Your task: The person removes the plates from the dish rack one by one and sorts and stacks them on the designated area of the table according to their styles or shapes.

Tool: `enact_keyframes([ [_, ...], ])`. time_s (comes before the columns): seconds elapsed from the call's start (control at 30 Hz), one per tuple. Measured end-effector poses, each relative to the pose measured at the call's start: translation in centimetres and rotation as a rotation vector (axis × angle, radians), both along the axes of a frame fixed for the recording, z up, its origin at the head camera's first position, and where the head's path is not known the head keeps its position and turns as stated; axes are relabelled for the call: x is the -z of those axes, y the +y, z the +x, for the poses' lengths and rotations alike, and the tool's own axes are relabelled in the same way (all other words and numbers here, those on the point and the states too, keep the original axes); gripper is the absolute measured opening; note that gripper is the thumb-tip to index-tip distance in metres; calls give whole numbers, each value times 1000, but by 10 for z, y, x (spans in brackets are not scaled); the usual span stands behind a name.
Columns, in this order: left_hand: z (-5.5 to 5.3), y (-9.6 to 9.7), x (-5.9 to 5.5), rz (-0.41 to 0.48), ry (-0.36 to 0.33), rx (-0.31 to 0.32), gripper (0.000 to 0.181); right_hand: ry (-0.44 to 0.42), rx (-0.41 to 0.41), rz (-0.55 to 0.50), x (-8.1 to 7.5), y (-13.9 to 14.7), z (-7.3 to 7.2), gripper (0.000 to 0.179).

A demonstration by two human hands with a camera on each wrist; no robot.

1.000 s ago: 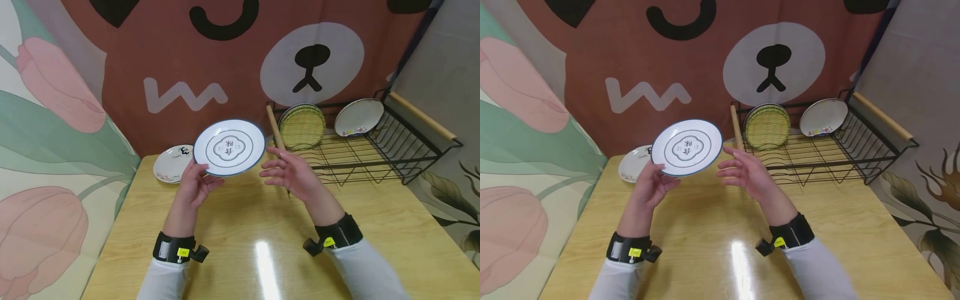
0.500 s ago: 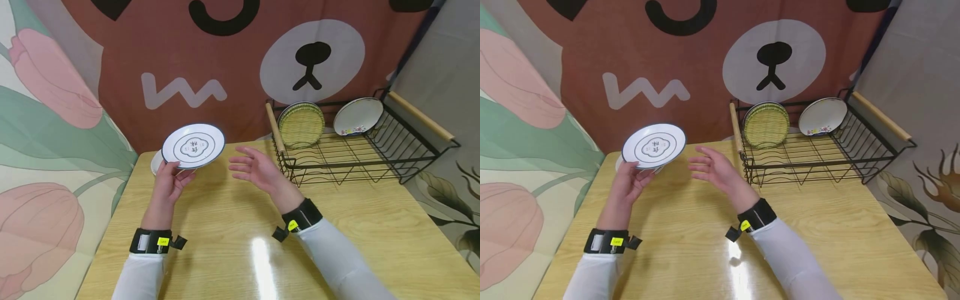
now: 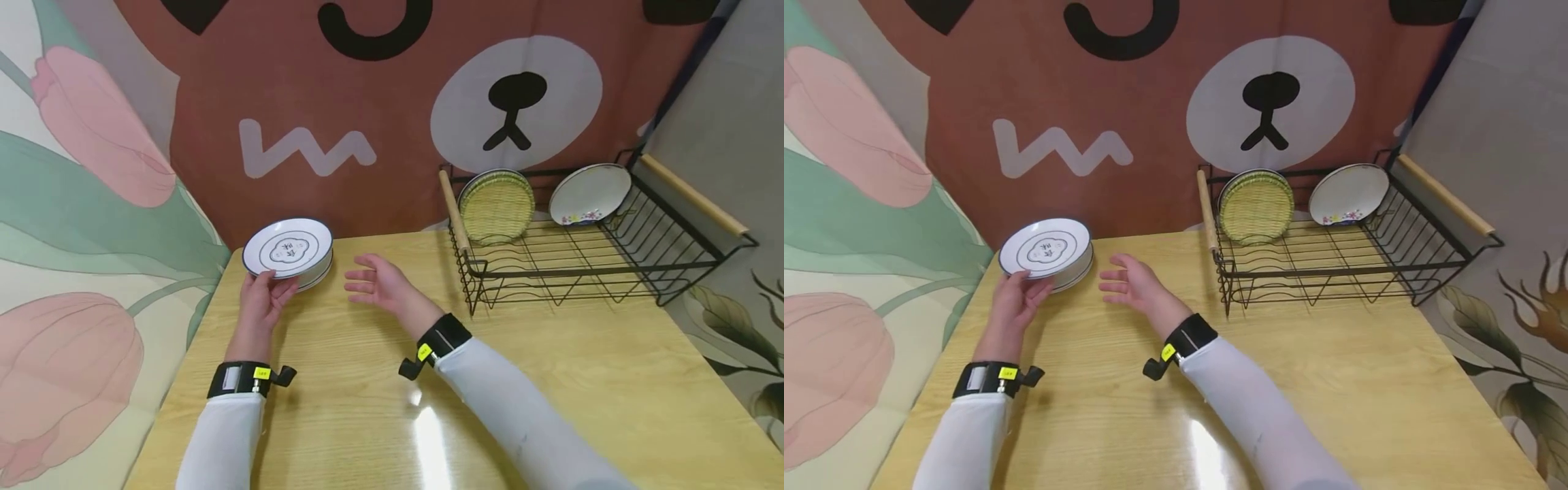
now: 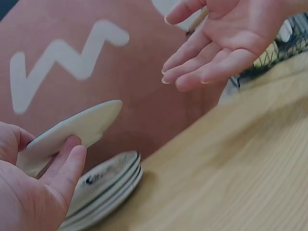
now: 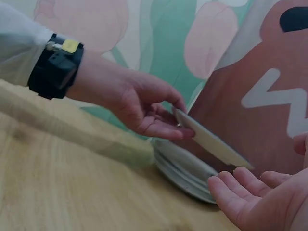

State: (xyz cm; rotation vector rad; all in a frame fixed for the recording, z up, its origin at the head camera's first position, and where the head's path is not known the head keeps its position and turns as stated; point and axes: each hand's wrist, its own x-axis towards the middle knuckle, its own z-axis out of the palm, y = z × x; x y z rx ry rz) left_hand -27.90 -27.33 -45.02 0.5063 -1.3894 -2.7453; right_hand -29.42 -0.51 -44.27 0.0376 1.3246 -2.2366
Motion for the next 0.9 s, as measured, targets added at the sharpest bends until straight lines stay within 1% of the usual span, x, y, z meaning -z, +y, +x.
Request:
enact_keyframes([
  [0.1,-7,-2,7,-7,-29,-8,60,-35,-4,31,14,-5,1,58],
  [0.17,-10,-3,11,-13,-50,-25,61,-46,-13,44,23,-7,1,60],
  [0.37,-17,-2,18,-105,-125,-56,62,-51,-25,77,40,-13,7,65],
  [0.5,-19,-3,21,-137,-157,-77,61,-61,-47,86,46,-16,11,65],
  [0.6,-19,-5,22,-144,-167,-88,60,-72,-55,89,48,-17,15,65],
  [0.73,-19,-9,22,-158,-165,-99,60,-74,-49,101,50,-19,17,63],
  [0.9,-16,-15,19,-196,-185,-99,60,-56,-59,117,49,-21,21,62],
])
